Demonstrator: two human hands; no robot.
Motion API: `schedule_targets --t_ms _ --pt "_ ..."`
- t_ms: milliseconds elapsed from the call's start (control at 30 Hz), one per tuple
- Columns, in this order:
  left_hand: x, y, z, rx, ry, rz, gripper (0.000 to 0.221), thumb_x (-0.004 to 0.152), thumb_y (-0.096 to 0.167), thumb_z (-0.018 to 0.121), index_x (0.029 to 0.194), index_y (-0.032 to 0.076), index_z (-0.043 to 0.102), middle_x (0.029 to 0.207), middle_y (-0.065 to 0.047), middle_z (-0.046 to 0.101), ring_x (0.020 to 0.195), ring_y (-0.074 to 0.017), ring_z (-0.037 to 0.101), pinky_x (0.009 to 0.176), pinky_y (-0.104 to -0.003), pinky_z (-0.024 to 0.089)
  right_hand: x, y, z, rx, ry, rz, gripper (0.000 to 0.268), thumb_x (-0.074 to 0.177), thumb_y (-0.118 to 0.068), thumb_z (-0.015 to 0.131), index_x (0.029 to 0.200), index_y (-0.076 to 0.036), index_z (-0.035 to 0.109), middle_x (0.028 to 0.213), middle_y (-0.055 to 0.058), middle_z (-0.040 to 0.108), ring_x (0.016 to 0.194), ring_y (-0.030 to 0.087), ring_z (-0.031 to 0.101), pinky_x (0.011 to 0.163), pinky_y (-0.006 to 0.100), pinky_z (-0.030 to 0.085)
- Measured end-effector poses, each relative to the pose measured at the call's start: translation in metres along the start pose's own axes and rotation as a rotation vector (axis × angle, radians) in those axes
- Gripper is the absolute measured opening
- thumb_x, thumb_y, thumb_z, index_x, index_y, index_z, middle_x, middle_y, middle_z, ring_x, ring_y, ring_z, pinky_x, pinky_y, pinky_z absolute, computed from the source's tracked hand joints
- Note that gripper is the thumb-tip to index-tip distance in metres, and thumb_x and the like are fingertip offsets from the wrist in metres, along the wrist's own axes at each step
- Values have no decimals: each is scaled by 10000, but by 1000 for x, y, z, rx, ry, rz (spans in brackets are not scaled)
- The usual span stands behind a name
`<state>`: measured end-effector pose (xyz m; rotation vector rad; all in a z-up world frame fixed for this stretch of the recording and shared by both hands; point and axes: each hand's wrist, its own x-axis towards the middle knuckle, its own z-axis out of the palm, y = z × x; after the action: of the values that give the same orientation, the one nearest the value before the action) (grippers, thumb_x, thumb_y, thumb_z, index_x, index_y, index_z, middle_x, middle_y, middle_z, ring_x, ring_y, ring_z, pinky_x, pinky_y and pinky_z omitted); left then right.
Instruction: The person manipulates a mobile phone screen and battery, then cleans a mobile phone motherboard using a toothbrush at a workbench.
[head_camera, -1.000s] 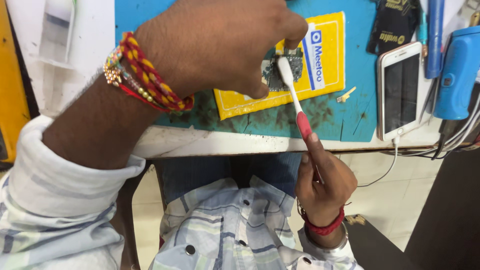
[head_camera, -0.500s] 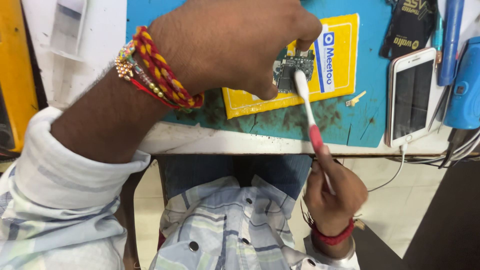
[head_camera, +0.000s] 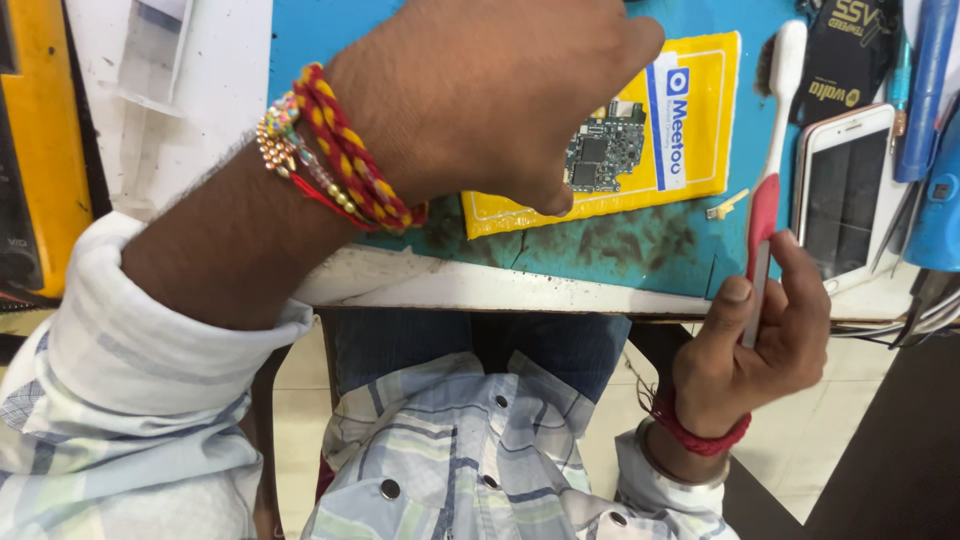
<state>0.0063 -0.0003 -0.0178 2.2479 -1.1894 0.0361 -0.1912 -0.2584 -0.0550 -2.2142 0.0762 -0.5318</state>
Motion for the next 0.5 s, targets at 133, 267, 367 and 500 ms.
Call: schedule_targets --t_ms 133,267,367,500 --pt "3 4 2 49 -45 -28 691 506 370 956 1028 -1 698 860 -176 718 764 -344 713 606 -458 568 19 3 13 -3 45 29 447 1131 -242 590 1428 83 515 1176 182 687 699 90 580 604 197 395" --pt "6 9 1 121 -140 -50 437 584 321 847 875 17 729 691 -182 680 589 -332 685 495 -459 549 25 10 24 110 1 1 428 1257 -256 607 1511 63 476 1368 169 657 867 108 631 739 208 476" --pt "5 9 4 10 153 67 234 626 189 783 748 0 716 609 -189 645 477 -349 630 421 -447 513 25 12 26 142 16 42 441 1222 -256 615 1494 64 480 1350 154 673 905 118 680 734 205 478" --pt "5 -3 10 -18 133 57 198 853 149 768 975 2 717 753 -191 689 583 -333 667 505 -445 527 21 20 25 143 46 17 429 1233 -243 642 1493 63 489 1445 157 620 928 129 661 774 224 500"
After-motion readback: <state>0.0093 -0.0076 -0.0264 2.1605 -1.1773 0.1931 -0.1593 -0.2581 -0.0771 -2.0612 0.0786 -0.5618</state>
